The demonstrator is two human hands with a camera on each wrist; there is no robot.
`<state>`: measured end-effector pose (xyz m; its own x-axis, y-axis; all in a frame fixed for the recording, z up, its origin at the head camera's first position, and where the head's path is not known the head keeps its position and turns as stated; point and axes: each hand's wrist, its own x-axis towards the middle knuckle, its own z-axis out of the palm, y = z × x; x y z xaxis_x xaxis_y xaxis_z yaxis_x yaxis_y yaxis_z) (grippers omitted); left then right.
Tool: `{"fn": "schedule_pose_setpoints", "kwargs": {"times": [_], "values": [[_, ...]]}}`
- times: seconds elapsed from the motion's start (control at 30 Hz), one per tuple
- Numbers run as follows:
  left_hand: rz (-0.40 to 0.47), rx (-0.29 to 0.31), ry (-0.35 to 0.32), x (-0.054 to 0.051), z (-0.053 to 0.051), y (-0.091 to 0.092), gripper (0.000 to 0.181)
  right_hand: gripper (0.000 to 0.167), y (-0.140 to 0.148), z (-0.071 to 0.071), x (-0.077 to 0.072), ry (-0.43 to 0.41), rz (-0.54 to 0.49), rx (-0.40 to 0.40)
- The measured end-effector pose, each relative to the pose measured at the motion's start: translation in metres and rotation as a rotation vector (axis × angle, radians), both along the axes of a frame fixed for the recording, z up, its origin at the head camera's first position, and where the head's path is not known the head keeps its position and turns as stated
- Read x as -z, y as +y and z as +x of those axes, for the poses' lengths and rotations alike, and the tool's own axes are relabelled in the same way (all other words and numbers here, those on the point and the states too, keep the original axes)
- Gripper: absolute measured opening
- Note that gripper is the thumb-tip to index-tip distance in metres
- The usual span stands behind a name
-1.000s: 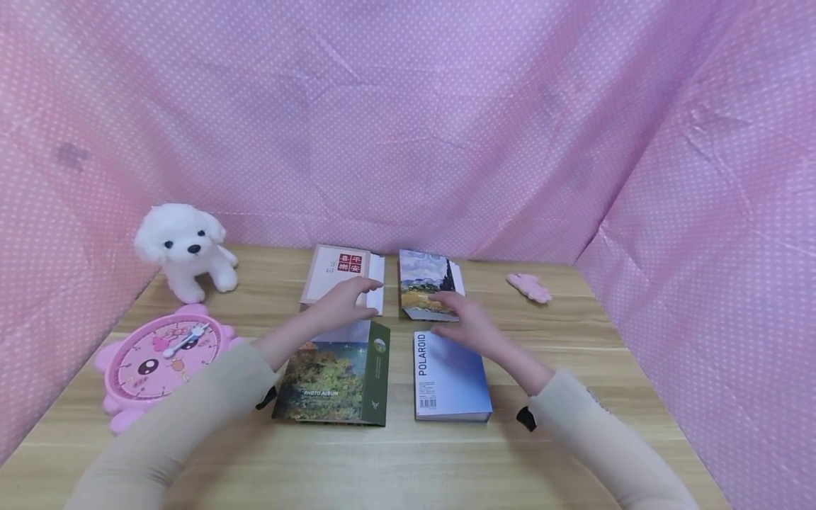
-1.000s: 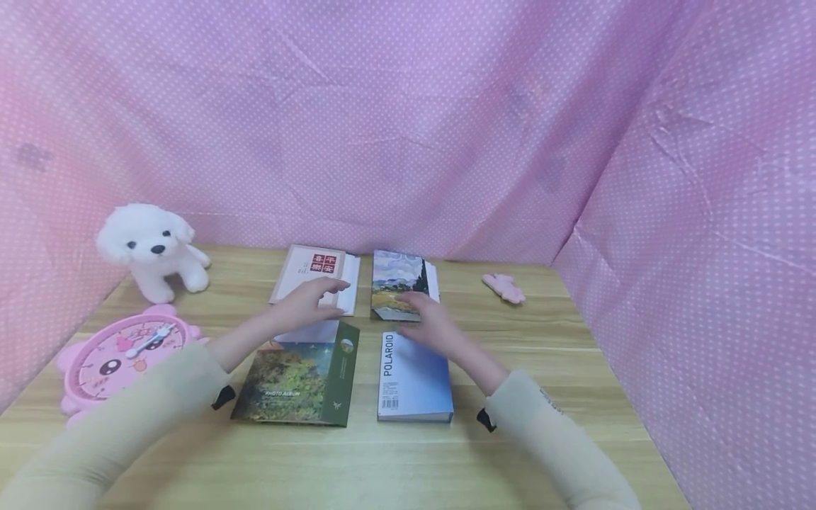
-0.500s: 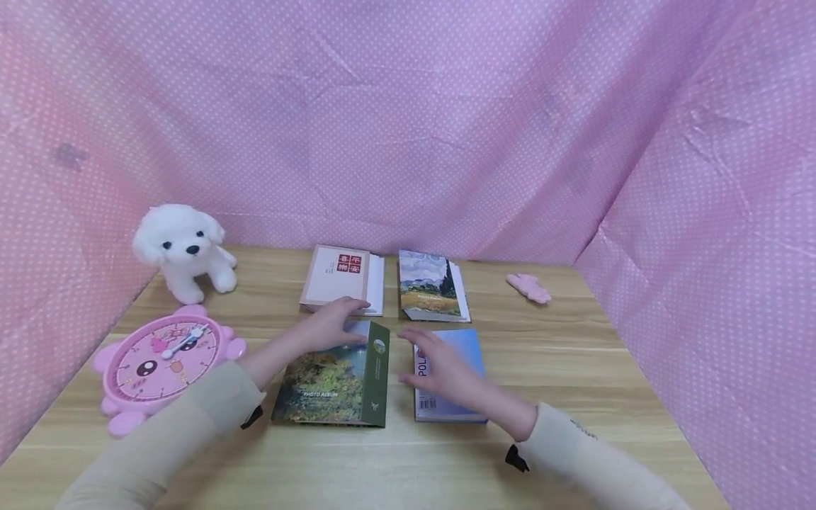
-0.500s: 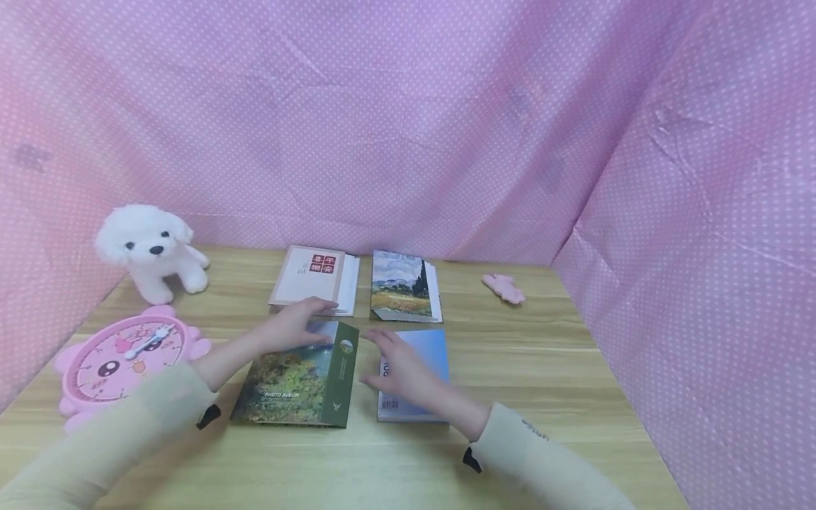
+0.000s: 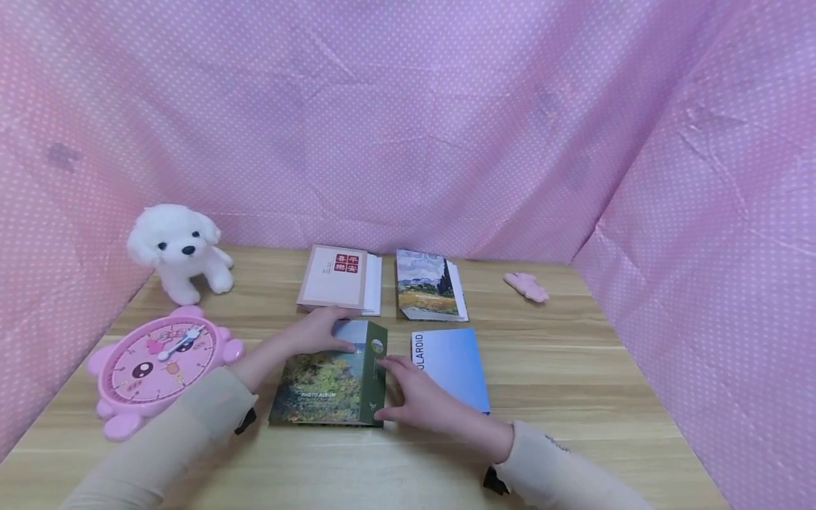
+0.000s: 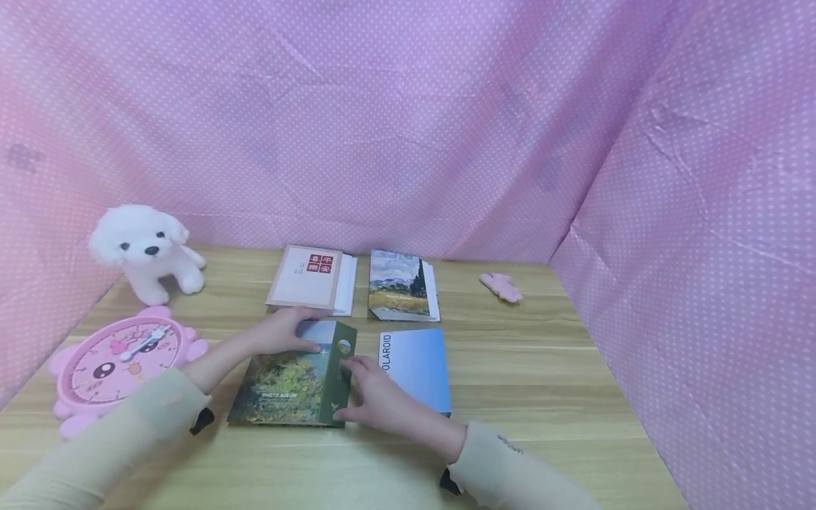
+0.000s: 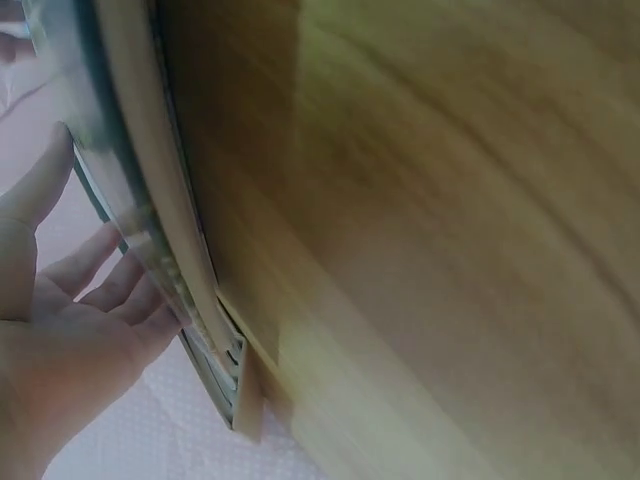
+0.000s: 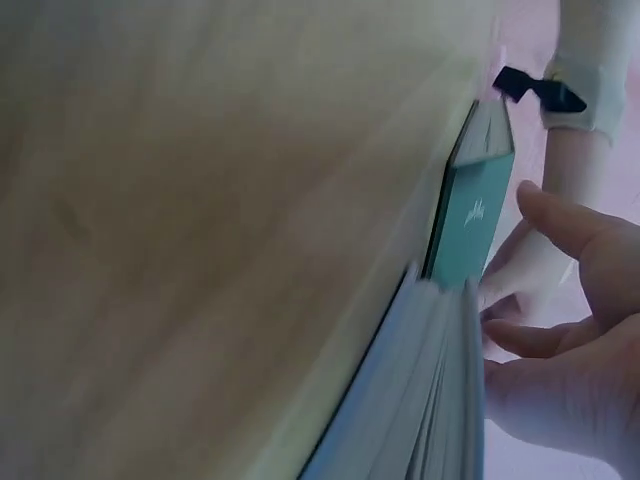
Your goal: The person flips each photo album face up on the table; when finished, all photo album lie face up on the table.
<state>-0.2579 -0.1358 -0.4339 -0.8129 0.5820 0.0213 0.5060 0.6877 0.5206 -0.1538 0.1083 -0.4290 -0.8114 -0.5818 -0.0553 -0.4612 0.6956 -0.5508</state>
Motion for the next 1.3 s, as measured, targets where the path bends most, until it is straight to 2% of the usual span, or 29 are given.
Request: {"fn": "schedule_pose_setpoints", "kwargs": {"times": [0.2,0.4,0.73,0.87,1.1,1.3], "values": [[0.011,-0.008,-0.018,-0.002,0.001,-0.003,0.059,0.09,-0.008,0.006,0.003,-0.012,0.065,-0.037],[0.014,-0.027,-0.029,-0.004,0.003,-0.004,0.057,0.088,-0.013,0.007,0.007,-0.025,0.097,-0.052],[0.037,-0.043,-0.04,-0.002,0.004,-0.006,0.057,0.085,-0.017,0.009,0.005,0.041,0.14,-0.042],[0.055,-0.043,-0.059,-0.002,0.005,-0.007,0.056,0.086,-0.016,0.009,0.004,0.032,0.126,-0.041],[0.1,-0.077,-0.145,-0.004,0.007,-0.008,0.056,0.088,-0.012,0.008,0.003,-0.019,0.068,-0.033],[0.141,-0.093,-0.179,-0.004,0.007,-0.011,0.053,0.087,-0.01,0.006,0.001,0.011,0.043,-0.051]]}}
